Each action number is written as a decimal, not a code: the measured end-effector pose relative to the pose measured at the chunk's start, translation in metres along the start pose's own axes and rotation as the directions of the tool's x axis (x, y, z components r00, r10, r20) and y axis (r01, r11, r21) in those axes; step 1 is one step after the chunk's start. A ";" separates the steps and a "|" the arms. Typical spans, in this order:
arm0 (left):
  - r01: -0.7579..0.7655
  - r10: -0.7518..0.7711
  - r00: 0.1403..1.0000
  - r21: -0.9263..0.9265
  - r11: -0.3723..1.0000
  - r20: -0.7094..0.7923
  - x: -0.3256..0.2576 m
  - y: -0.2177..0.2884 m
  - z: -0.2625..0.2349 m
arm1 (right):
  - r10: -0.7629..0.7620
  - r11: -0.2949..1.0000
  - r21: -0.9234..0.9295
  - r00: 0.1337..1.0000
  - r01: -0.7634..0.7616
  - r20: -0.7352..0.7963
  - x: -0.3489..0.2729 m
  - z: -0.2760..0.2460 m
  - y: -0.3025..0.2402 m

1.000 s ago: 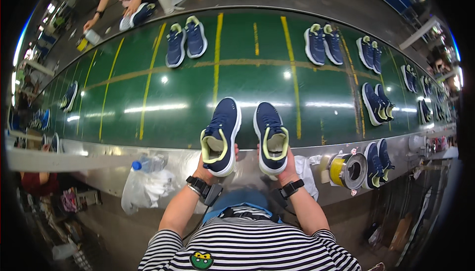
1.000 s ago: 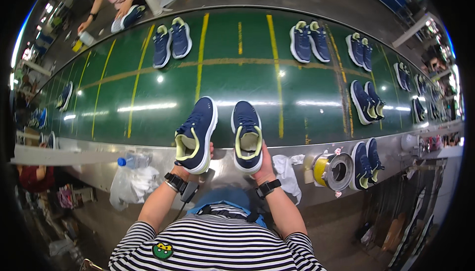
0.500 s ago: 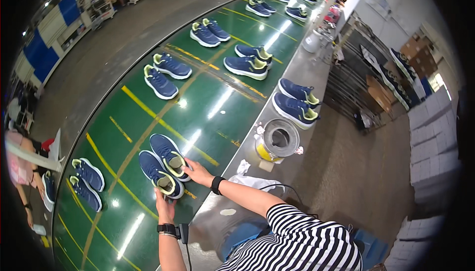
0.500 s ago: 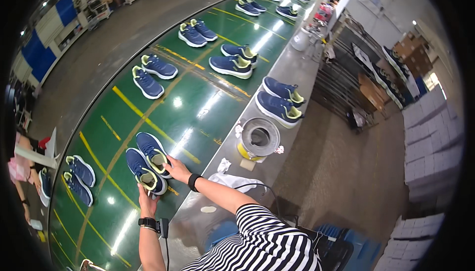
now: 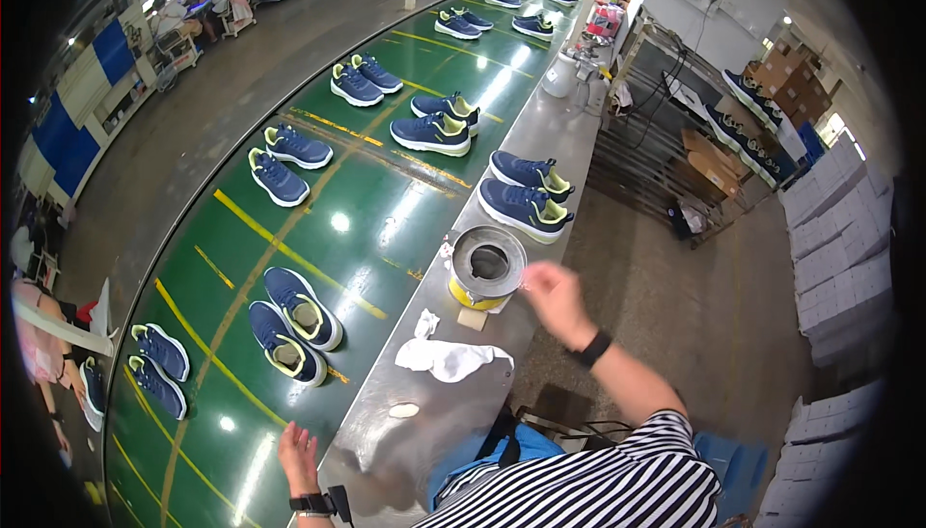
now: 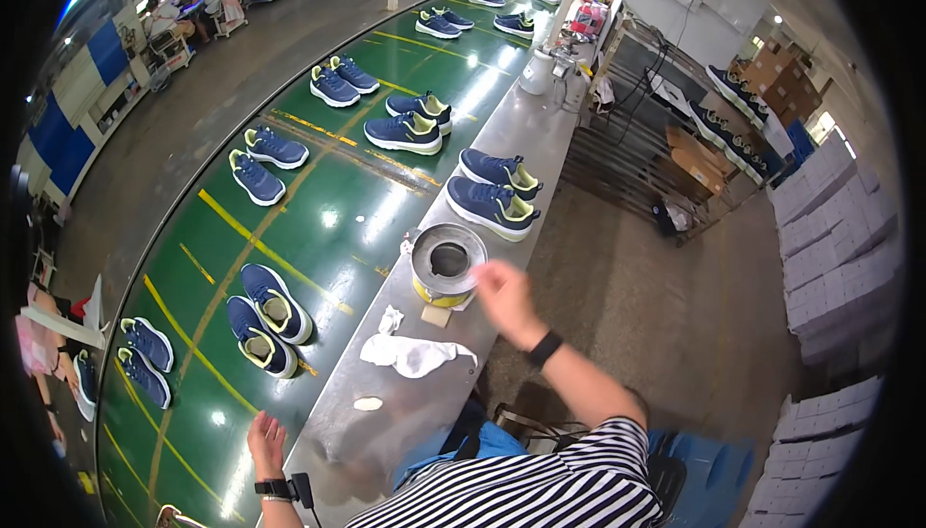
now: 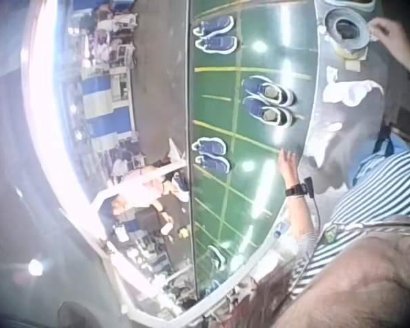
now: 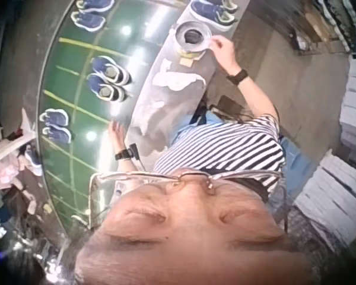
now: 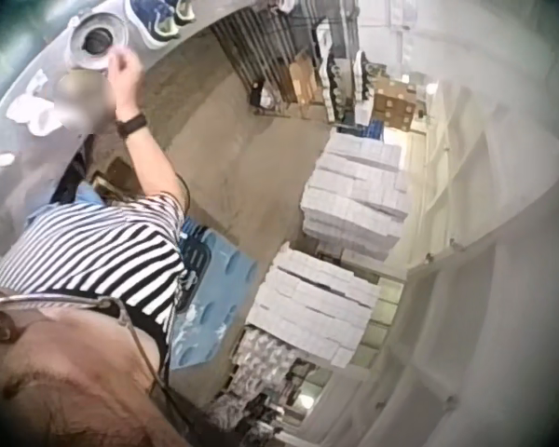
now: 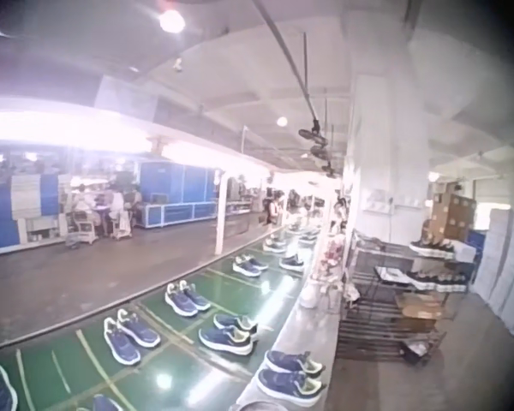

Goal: The person wipes the uppers and soles of blue sneakers with a white cloth on a factory assembly line. They handle the shoes one at a time, rotating them to clean different sides, and place them back on the conveyor belt after cleaning.

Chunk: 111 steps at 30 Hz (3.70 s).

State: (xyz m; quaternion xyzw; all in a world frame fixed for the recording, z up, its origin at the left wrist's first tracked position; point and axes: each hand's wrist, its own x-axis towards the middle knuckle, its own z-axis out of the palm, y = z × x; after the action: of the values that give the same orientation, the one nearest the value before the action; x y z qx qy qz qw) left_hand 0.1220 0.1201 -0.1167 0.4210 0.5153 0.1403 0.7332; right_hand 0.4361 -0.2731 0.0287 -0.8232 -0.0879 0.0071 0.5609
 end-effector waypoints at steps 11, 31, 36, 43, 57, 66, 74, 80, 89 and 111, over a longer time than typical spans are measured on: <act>-0.073 0.079 0.986 0.044 0.996 -0.150 -0.146 -0.028 0.086 | 0.028 0.413 -0.902 0.988 0.127 0.152 0.206 -0.074 0.151; -0.368 0.299 0.917 0.268 0.890 0.266 -0.204 -0.003 0.171 | -0.616 0.672 -0.404 0.771 0.621 0.161 0.145 -0.095 -0.033; -0.466 0.387 0.780 0.044 0.883 0.492 -0.239 -0.006 0.142 | -0.713 0.590 0.006 0.518 0.807 0.472 -0.018 0.030 -0.090; -0.324 0.435 0.897 0.555 0.766 -0.077 -0.217 -0.085 -0.005 | -0.477 0.715 0.087 0.393 0.693 0.786 -0.227 0.180 -0.033; -0.098 0.098 0.975 0.008 0.995 -0.198 -0.192 -0.155 -0.040 | -0.025 0.974 -0.056 0.349 0.218 0.937 -0.206 0.206 0.007; -0.035 0.156 0.926 0.333 0.942 -0.343 -0.191 -0.149 -0.028 | -0.047 0.973 -0.007 0.228 0.230 0.973 -0.215 0.247 0.041; -0.083 0.245 0.907 0.425 0.902 -0.342 -0.190 -0.148 -0.035 | 0.006 0.987 -0.033 0.167 0.160 0.986 -0.221 0.235 0.039; -0.127 0.251 0.924 0.387 0.913 -0.288 -0.182 -0.142 -0.057 | 0.103 0.975 -0.077 0.118 -0.210 0.988 -0.236 0.229 0.041; -0.067 0.123 0.978 0.309 0.949 -0.167 -0.191 -0.125 -0.078 | 0.049 0.999 -0.050 0.072 0.016 0.996 -0.212 0.223 0.023; -0.511 0.605 0.788 0.669 0.539 0.115 -0.179 -0.032 0.042 | 0.213 0.968 -0.137 0.397 -0.213 0.893 -0.145 0.231 0.040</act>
State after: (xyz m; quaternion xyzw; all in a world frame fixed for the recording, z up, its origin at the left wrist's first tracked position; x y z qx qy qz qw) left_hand 0.0745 -0.0334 -0.0218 0.7864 0.4147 0.1993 0.4122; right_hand 0.2737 -0.0961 -0.1063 -0.6955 -0.2682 0.5172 0.4206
